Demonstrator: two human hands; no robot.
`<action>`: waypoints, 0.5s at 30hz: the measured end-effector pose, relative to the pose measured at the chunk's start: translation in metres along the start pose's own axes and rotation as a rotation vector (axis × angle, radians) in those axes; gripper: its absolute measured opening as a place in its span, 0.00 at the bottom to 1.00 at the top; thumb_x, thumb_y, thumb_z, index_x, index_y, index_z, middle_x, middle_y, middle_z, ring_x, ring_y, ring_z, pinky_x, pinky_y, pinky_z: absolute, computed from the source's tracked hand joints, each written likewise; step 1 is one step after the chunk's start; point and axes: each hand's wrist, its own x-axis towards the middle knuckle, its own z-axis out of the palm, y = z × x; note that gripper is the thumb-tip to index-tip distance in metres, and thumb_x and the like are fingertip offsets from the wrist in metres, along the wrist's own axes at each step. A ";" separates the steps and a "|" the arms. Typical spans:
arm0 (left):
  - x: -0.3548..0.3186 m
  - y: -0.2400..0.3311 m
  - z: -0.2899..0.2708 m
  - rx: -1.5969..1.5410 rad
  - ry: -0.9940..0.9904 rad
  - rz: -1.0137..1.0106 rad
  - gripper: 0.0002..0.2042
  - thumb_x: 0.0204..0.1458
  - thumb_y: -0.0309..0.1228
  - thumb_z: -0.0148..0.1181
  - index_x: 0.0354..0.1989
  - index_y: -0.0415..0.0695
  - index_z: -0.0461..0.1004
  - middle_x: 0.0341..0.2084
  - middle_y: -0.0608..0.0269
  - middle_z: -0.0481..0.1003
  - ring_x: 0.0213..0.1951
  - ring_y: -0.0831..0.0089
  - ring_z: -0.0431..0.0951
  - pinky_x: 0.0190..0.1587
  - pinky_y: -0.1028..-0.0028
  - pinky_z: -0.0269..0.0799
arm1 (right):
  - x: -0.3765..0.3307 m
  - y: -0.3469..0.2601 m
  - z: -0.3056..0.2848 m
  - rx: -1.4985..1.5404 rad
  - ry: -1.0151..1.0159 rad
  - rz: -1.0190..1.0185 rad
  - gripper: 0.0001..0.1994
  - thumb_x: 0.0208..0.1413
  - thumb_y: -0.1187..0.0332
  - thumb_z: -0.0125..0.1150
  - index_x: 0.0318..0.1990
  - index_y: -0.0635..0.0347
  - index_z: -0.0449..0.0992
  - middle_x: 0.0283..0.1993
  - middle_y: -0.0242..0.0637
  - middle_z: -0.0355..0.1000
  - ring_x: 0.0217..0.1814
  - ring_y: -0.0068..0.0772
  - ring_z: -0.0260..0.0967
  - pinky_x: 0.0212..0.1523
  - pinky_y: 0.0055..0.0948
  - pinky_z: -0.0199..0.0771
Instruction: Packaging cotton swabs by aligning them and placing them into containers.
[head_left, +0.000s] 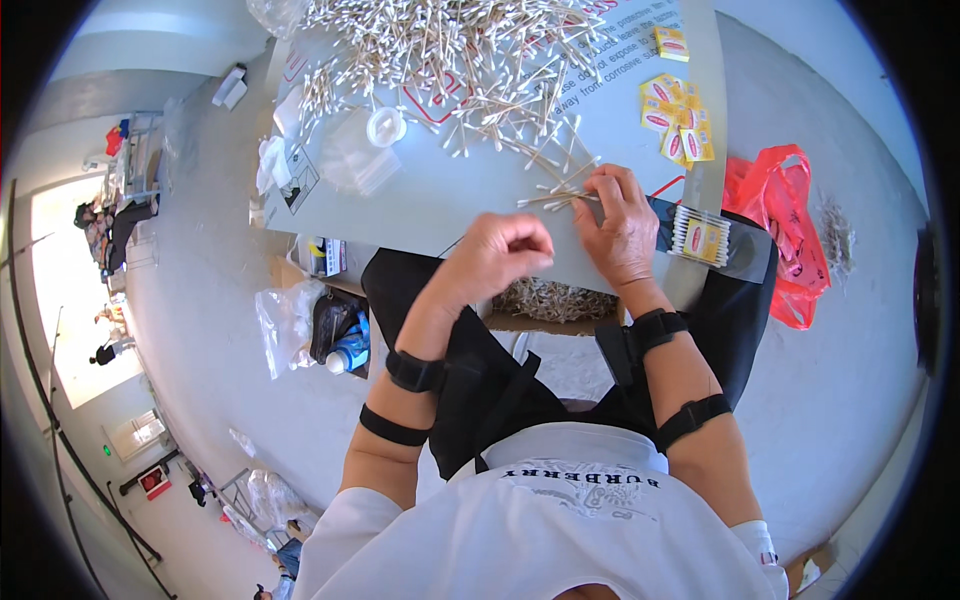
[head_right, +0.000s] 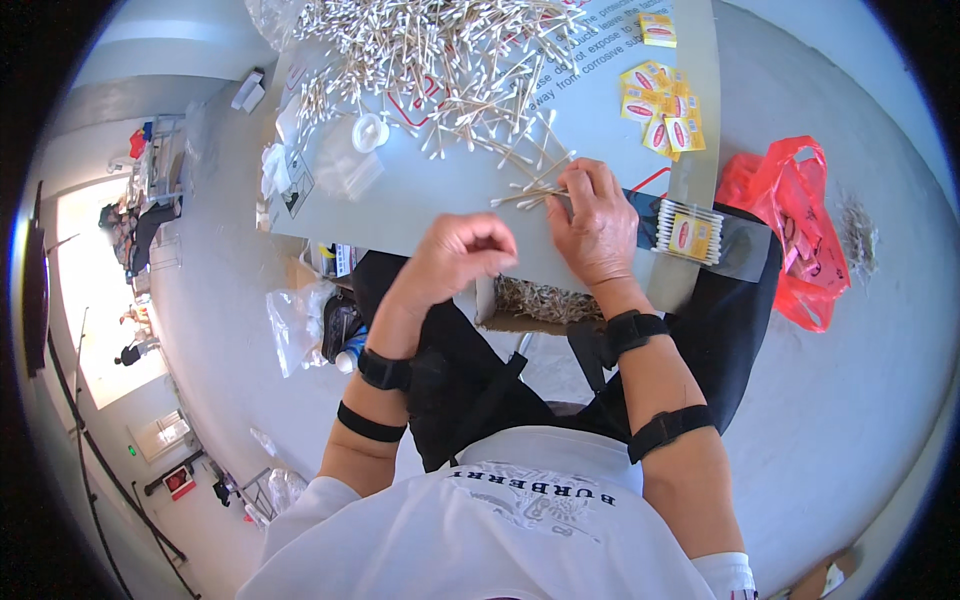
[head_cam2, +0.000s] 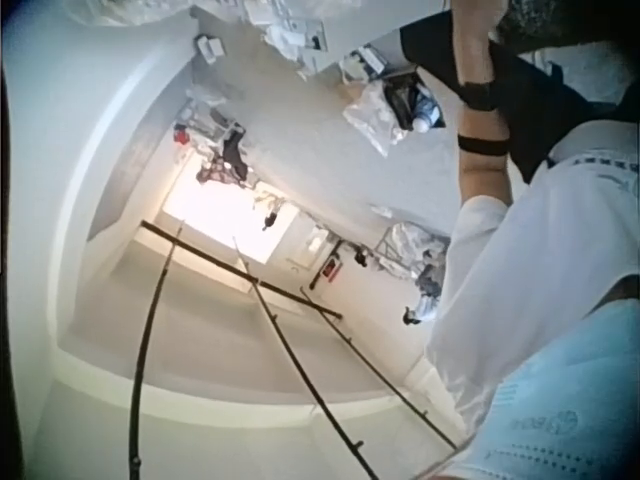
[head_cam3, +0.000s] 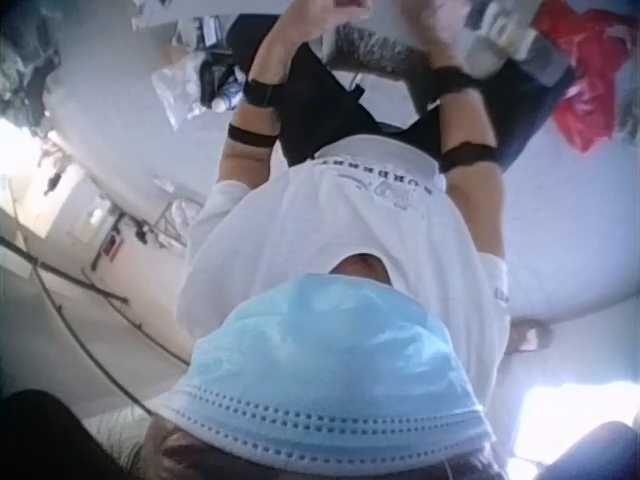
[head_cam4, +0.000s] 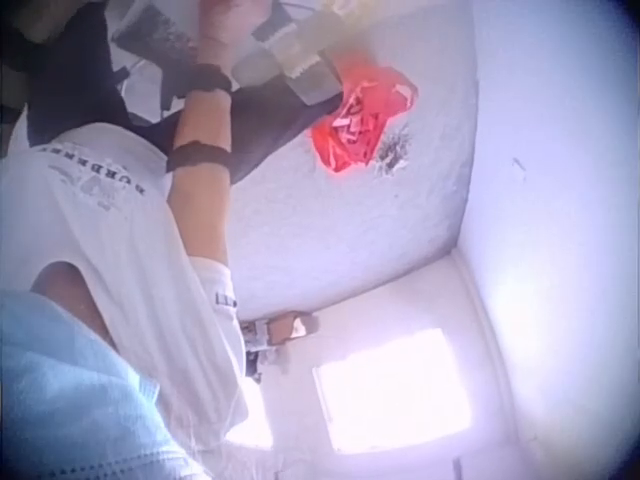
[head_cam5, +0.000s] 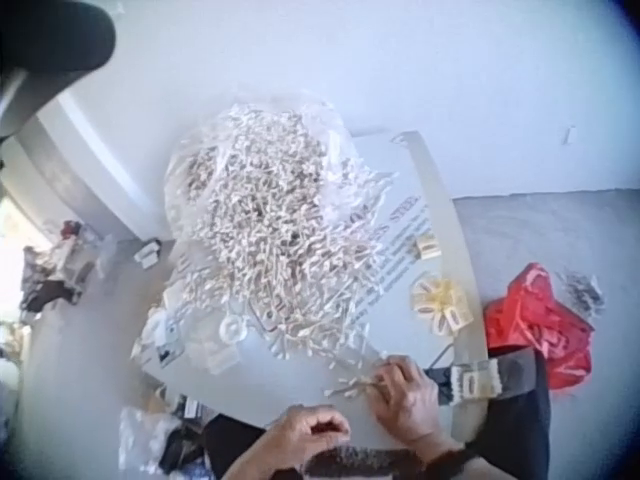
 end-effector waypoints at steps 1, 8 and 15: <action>-0.003 -0.004 0.006 0.043 -0.062 -0.008 0.03 0.52 0.24 0.64 0.33 0.39 0.78 0.26 0.68 0.79 0.26 0.84 0.74 0.30 0.82 0.70 | 0.001 0.001 -0.001 -0.011 0.004 0.001 0.12 0.44 0.72 0.67 0.37 0.58 0.72 0.45 0.35 0.70 0.45 0.43 0.73 0.40 0.39 0.76; 0.024 -0.016 -0.021 0.122 0.357 0.121 0.03 0.50 0.23 0.62 0.32 0.37 0.78 0.22 0.62 0.77 0.25 0.78 0.74 0.31 0.76 0.71 | -0.001 0.001 -0.002 -0.016 -0.006 0.011 0.12 0.44 0.71 0.67 0.37 0.57 0.72 0.45 0.35 0.70 0.46 0.43 0.73 0.41 0.39 0.76; 0.057 -0.030 -0.065 0.785 0.912 -0.014 0.07 0.44 0.23 0.61 0.33 0.42 0.76 0.32 0.57 0.75 0.38 0.57 0.76 0.41 0.60 0.71 | 0.000 0.002 -0.001 -0.006 -0.030 0.028 0.12 0.45 0.71 0.67 0.38 0.58 0.72 0.46 0.35 0.70 0.47 0.43 0.72 0.42 0.39 0.76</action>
